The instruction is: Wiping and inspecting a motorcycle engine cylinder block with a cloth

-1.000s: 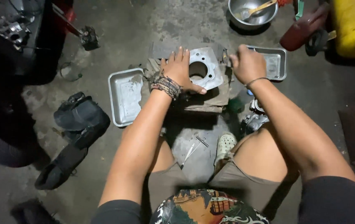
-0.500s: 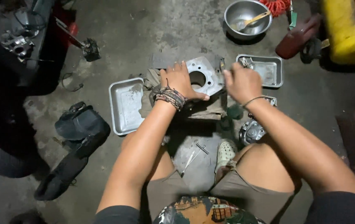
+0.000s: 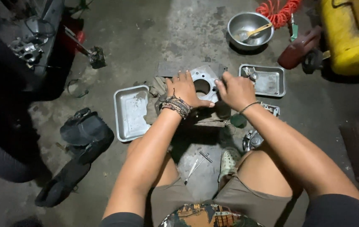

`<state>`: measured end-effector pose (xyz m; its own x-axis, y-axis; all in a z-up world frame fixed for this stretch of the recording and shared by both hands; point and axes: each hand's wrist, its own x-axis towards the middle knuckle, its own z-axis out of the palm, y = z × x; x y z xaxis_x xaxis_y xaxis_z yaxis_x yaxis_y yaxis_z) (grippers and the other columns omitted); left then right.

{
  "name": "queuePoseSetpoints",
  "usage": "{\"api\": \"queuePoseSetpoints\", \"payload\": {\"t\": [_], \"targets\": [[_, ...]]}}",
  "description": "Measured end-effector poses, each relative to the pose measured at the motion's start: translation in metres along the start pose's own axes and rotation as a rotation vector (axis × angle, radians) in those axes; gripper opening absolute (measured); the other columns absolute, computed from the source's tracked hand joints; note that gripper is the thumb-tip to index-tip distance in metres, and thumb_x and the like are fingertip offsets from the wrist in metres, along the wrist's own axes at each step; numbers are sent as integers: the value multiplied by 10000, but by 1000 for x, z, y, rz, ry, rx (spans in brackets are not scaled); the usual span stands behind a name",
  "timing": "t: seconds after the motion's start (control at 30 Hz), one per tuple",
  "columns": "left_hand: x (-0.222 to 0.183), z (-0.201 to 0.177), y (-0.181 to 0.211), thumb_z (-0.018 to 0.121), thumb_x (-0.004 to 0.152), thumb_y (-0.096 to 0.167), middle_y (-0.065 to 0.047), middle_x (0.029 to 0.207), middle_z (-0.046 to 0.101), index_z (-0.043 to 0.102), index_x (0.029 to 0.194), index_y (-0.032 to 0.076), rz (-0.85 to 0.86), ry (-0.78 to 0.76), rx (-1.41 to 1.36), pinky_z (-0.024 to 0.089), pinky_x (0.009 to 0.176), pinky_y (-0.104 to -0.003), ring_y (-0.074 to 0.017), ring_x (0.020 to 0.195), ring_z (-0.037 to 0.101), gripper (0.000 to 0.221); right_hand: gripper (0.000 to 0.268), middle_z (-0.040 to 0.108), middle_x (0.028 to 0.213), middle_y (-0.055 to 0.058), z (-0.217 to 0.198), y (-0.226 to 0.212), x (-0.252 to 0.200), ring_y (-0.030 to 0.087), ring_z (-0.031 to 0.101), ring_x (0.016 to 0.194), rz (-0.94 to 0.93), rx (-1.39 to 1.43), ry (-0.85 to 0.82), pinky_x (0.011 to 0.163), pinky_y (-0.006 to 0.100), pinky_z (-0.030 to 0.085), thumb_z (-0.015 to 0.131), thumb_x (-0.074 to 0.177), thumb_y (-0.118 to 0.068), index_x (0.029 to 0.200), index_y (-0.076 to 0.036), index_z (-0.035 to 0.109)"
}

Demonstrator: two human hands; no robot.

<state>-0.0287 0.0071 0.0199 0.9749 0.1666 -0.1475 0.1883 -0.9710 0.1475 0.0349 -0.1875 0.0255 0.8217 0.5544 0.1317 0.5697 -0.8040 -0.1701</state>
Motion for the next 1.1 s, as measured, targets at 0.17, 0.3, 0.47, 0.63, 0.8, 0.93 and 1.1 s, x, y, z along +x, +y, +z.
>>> {"api": "queuePoseSetpoints", "payload": {"t": [0.17, 0.3, 0.47, 0.63, 0.8, 0.93, 1.1], "targets": [[-4, 1, 0, 699, 559, 965, -302, 1530, 407, 291, 1557, -76, 4, -11, -23, 315, 1117, -617, -467, 1373, 454, 1499, 330, 743, 808, 213, 23, 65, 7, 447, 747, 857, 178, -71, 8, 730, 541, 577, 584, 1050, -389, 1002, -82, 694], [-1, 0, 1, 702, 566, 954, -293, 1516, 433, 307, 1556, -66, -7, 14, 9, 336, 1088, -608, -458, 1343, 485, 1474, 357, 664, 764, 304, 0, 36, 4, 538, 688, 876, 66, 168, 27, 730, 610, 525, 575, 1072, -372, 966, -37, 639], [0, 7, -2, 715, 568, 947, -288, 1509, 448, 323, 1549, -58, 2, 40, 19, 371, 1065, -593, -455, 1340, 495, 1458, 341, 721, 755, 257, 1, 24, 3, 476, 734, 824, -82, -43, -93, 759, 574, 558, 560, 1032, -377, 943, -63, 657], [2, 6, -8, 726, 535, 955, -290, 1497, 472, 341, 1547, -57, 17, 60, -5, 430, 1020, -591, -463, 1320, 517, 1482, 337, 673, 670, 213, 8, 38, 6, 451, 729, 746, -4, -125, 84, 653, 552, 546, 572, 1064, -393, 943, -86, 638], [17, 34, -15, 753, 429, 980, -242, 1496, 498, 374, 1542, -23, 17, 87, 63, 432, 1026, -616, -427, 1295, 543, 1545, 314, 708, 711, 241, 11, 6, -8, 476, 729, 760, -370, -72, -110, 743, 583, 552, 546, 994, -412, 946, -117, 644], [10, 22, -14, 784, 441, 957, -222, 1508, 490, 371, 1548, -10, 18, 77, 45, 443, 1031, -598, -402, 1322, 529, 1527, 186, 672, 662, 80, 44, 76, 14, 309, 741, 702, -351, -306, 182, 661, 456, 580, 665, 964, -373, 924, -202, 603], [11, 18, -12, 775, 476, 953, -214, 1512, 484, 334, 1557, -18, 22, -3, 61, 408, 1066, -617, -405, 1326, 522, 1518, 304, 650, 623, 151, 9, 29, -7, 404, 711, 666, -286, -89, 77, 626, 511, 531, 556, 1043, -376, 885, -118, 590]]}}
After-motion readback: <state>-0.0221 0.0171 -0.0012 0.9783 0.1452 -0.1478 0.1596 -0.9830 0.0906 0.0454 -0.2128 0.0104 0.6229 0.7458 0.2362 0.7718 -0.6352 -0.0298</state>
